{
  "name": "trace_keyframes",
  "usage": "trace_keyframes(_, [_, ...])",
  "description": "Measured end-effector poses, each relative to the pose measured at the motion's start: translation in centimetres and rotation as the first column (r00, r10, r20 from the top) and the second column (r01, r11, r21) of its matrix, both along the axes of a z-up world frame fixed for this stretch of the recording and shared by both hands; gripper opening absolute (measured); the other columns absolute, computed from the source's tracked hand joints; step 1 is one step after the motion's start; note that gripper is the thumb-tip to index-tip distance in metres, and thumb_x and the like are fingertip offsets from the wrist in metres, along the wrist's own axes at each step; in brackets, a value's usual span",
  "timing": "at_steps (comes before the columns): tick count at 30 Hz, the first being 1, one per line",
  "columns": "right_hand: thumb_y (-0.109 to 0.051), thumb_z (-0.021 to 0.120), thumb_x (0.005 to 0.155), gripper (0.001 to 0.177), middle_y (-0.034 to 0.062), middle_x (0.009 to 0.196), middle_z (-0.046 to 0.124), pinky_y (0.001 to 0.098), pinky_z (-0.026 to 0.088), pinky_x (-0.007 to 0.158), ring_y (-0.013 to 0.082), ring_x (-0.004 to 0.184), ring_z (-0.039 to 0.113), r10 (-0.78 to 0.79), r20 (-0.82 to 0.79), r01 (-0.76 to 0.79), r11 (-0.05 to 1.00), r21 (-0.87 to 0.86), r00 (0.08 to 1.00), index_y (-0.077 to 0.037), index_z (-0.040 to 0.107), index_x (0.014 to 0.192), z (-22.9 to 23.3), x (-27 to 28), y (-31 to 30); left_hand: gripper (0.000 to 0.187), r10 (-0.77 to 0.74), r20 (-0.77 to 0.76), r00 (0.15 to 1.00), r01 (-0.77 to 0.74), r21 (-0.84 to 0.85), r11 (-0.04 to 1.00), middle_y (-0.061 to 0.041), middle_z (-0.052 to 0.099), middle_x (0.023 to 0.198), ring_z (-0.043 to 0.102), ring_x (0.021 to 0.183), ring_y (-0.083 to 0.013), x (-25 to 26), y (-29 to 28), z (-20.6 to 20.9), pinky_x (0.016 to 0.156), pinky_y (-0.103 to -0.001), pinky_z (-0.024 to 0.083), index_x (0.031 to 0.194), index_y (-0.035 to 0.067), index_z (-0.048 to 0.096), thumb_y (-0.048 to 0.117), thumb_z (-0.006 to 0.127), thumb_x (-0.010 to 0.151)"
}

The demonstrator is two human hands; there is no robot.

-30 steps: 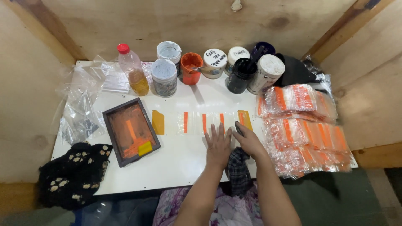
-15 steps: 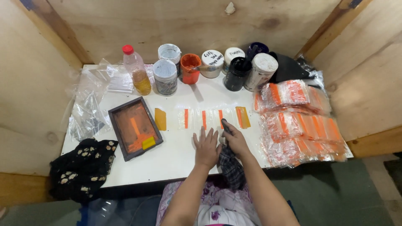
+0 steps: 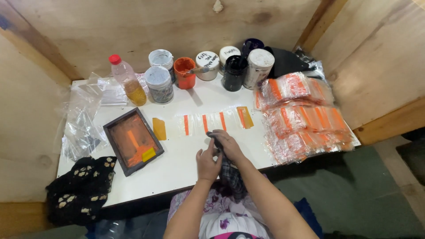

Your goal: The person uses a squeegee to spread orange ink across a screen printing frame, then wipes the frame with a cloth. They handle clear plastic sheets and orange rectangular items on a white table, moving the frame and wiping the surface.

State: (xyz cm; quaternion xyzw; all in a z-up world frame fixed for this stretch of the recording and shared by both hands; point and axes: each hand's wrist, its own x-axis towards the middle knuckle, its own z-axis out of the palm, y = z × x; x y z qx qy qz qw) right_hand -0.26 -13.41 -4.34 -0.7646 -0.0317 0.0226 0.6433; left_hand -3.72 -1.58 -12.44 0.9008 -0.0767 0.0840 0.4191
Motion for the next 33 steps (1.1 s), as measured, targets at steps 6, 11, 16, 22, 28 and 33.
trace_keyframes(6, [-0.043, 0.060, 0.101, 0.036, 0.0109, 0.131, 0.068, 0.0454, 0.049, 0.105, 0.0332, 0.122, 0.064, -0.160, -0.083, 0.134, 0.957, -0.259, 0.984, -0.017, 0.078, 0.118, -3.2, 1.0, -1.2, 0.015, 0.015, -0.050, 0.999, -0.006, 0.165, 0.986, 0.013, 0.072, 0.082, 0.070, 0.089, -0.0082, 0.7, 1.7, 0.0, 0.111, -0.041, 0.036, 0.100, 0.029, 0.074, 0.034, 0.063, 0.093])
trace_keyframes(11, [-0.019, 0.073, 0.092, 0.024, 0.0118, 0.114, 0.071, 0.0390, 0.059, 0.080, 0.0284, 0.095, 0.071, -0.481, 0.029, 0.453, 0.802, -0.390, 0.876, -0.012, 0.077, 0.115, -5.3, 2.6, -7.0, 0.007, 0.113, 0.054, 0.992, -0.121, 0.184, 0.975, 0.013, 0.060, 0.065, 0.066, 0.078, -0.0116, 0.6, 5.9, 0.8, 0.096, -0.036, 0.044, 0.071, 0.029, 0.065, 0.028, 0.065, 0.078])
trace_keyframes(16, [-0.014, 0.079, 0.084, 0.028, 0.0131, 0.114, 0.074, 0.0355, 0.060, 0.072, 0.0246, 0.089, 0.073, -0.605, -0.007, 0.535, 0.709, -0.459, 0.796, -0.010, 0.077, 0.112, -3.6, 3.2, -12.0, 0.012, 0.093, 0.071, 0.993, -0.103, 0.166, 0.981, 0.006, 0.066, 0.096, 0.061, 0.105, -0.0200, 0.1, 10.5, 3.7, 0.100, -0.041, 0.042, 0.058, 0.019, 0.063, 0.026, 0.062, 0.068])
trace_keyframes(22, [-0.022, 0.080, 0.076, 0.033, 0.0063, 0.097, 0.078, 0.0460, 0.056, 0.088, 0.0321, 0.103, 0.073, -0.569, -0.065, 0.375, 0.619, -0.690, 0.820, -0.015, 0.076, 0.108, -5.6, 5.4, -13.1, 0.034, 0.220, -0.118, 0.968, -0.190, 0.223, 0.956, 0.005, 0.061, 0.056, 0.067, 0.076, -0.0149, 1.8, 11.2, 5.6, 0.107, -0.036, 0.036, 0.056, 0.027, 0.056, 0.048, 0.052, 0.082])
trace_keyframes(28, [-0.015, 0.081, 0.080, 0.033, 0.0040, 0.094, 0.078, 0.0451, 0.055, 0.090, 0.0293, 0.100, 0.073, -0.605, -0.056, 0.405, 0.595, -0.694, 0.794, -0.014, 0.073, 0.112, -5.5, 5.6, -11.9, 0.019, 0.346, -0.070, 0.936, -0.341, 0.070, 0.937, -0.012, 0.068, 0.100, 0.070, 0.099, -0.0275, 5.4, 9.2, 7.8, 0.090, -0.037, 0.055, 0.111, 0.005, 0.068, 0.013, 0.054, 0.101])
trace_keyframes(33, [-0.019, 0.069, 0.089, 0.026, 0.0031, 0.097, 0.079, 0.0453, 0.055, 0.093, 0.0279, 0.107, 0.072, -0.569, -0.113, 0.329, 0.613, -0.719, 0.815, -0.019, 0.074, 0.115, -4.8, 6.0, -12.6, 0.042, 0.444, -0.455, 0.772, -0.415, 0.168, 0.894, -0.021, 0.061, 0.123, 0.066, 0.113, -0.0414, 8.6, 9.4, 6.2, 0.090, -0.056, 0.056, 0.135, 0.001, 0.061, 0.024, 0.057, 0.100])
